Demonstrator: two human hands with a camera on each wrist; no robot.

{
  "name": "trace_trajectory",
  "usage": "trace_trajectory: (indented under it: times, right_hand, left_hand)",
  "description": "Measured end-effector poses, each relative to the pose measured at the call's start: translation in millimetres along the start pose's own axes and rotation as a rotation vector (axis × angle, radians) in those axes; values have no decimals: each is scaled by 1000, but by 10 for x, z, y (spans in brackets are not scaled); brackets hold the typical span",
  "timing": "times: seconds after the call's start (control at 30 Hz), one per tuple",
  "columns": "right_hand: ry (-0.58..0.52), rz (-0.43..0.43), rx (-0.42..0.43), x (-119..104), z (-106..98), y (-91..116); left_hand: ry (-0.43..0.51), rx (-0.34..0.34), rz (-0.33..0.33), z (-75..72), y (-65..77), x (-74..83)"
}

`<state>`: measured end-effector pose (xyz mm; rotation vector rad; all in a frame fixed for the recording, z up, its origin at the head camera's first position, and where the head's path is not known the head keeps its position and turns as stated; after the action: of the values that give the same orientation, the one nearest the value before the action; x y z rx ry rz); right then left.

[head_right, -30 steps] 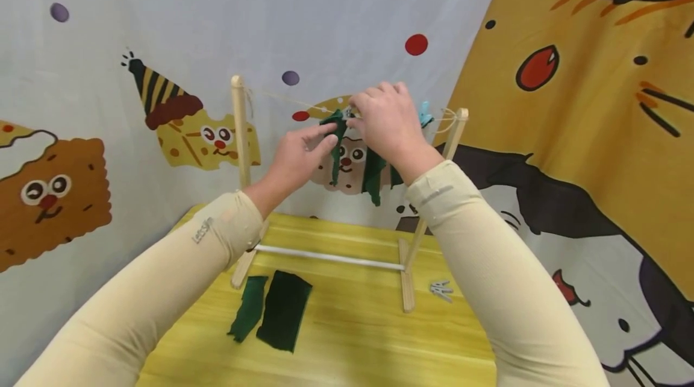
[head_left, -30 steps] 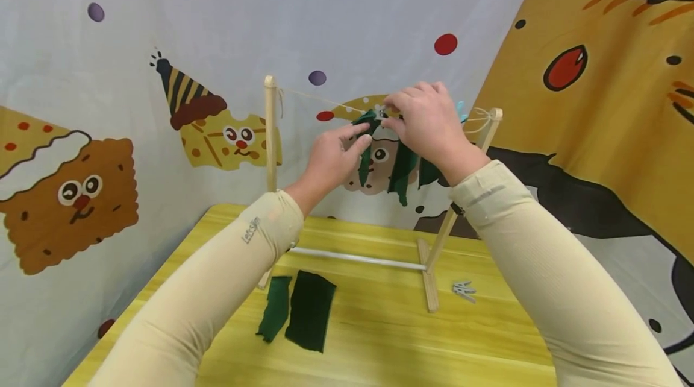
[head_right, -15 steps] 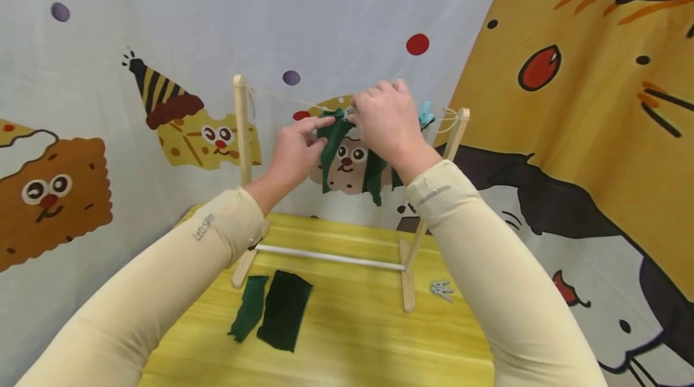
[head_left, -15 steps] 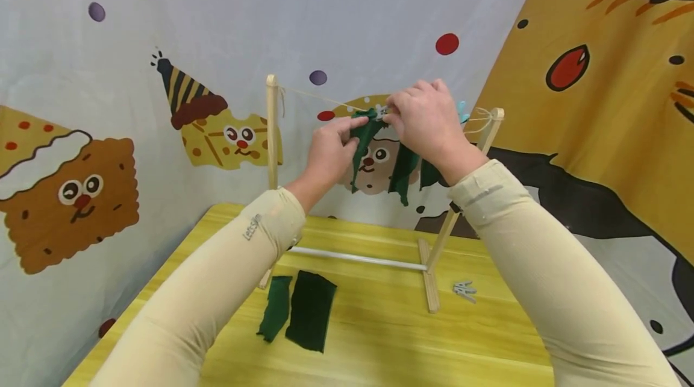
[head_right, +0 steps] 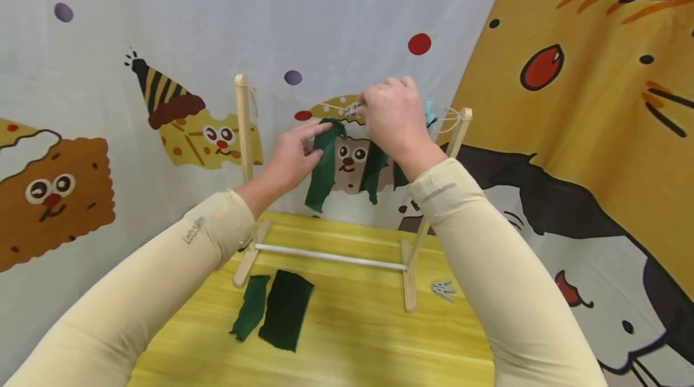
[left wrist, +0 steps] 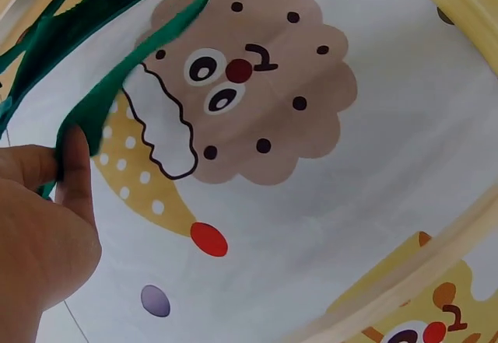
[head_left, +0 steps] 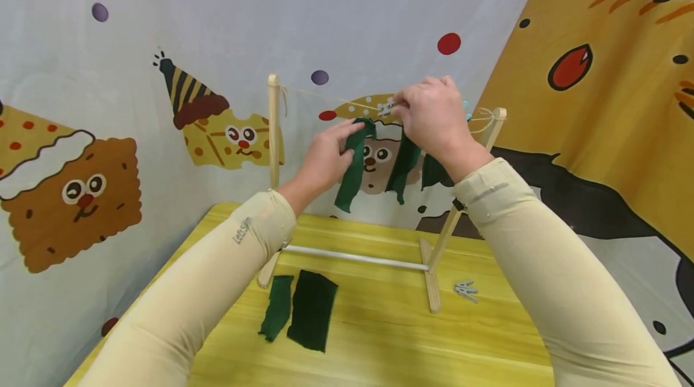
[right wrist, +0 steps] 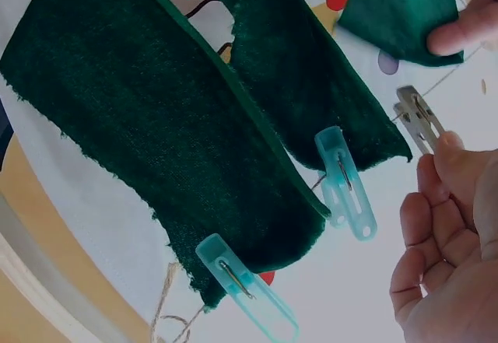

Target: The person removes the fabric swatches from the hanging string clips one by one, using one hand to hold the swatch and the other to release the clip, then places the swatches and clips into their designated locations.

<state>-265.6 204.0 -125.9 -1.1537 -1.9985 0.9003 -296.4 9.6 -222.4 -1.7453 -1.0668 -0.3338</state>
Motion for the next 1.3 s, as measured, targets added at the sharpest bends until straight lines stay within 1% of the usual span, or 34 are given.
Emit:
trace_trajectory:
  times: [0.1,0.2,0.27,0.33,0.43,0.57,0.73,0.83,0.9,1.0,1.1,1.17,1.2,1.3]
  right_hand:
    - [-73,56,-2,15,-27,-2]
    - [-153,101,-10,32,-60,6]
    - [-194,114,-13,43,-85,6]
    - [-228,110,0,51,-111,-3]
    - [-246,60,64,70,-147,-26]
    - [-223,15,187,107,-200,-11]
    - [-181,-12,350,235,-279,93]
    - [-167,-15,406,357,-362,188]
    - [-171,16,422,441,-421,261]
    - [-180,90,440,594,-492,404]
    - [-186,165,444,796,-540,609]
    - [-178,226,423,946,-565,776]
    - [-171,270,403,1016,-577,868]
    - [-121,413,296,1220,-604,1153]
  left_hand:
    - [-7,-26,-28,-14,13,-26]
    - [-37,-59,-30,-24,18,-36]
    - [-49,-78,-26,-31,20,-42]
    - [-44,-83,-23,-43,19,-48]
    - [-37,-80,-27,-67,20,-59]
    - [-52,-92,-27,-87,29,-74]
    - [-63,-109,-8,-89,56,-98]
    - [-53,-115,2,-103,89,-116]
    - [-44,-123,1,-117,119,-132]
    - [-45,-140,-6,-139,178,-174]
    - [-63,-162,-16,-158,247,-233]
    - [-78,-173,-15,-169,296,-277]
    - [-79,-178,-20,-175,321,-300]
    - [-80,-189,-41,-189,399,-381]
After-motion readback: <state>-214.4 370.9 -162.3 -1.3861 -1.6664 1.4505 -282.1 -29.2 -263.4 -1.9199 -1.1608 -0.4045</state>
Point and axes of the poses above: each hand's wrist, its own y-axis away from the middle knuckle, its own z-axis out of the palm, x = y × z, the point moved 1 cm from there along -y, towards the middle knuckle, and after that the axes turned 11 degrees about x, right-handed, at the moved point
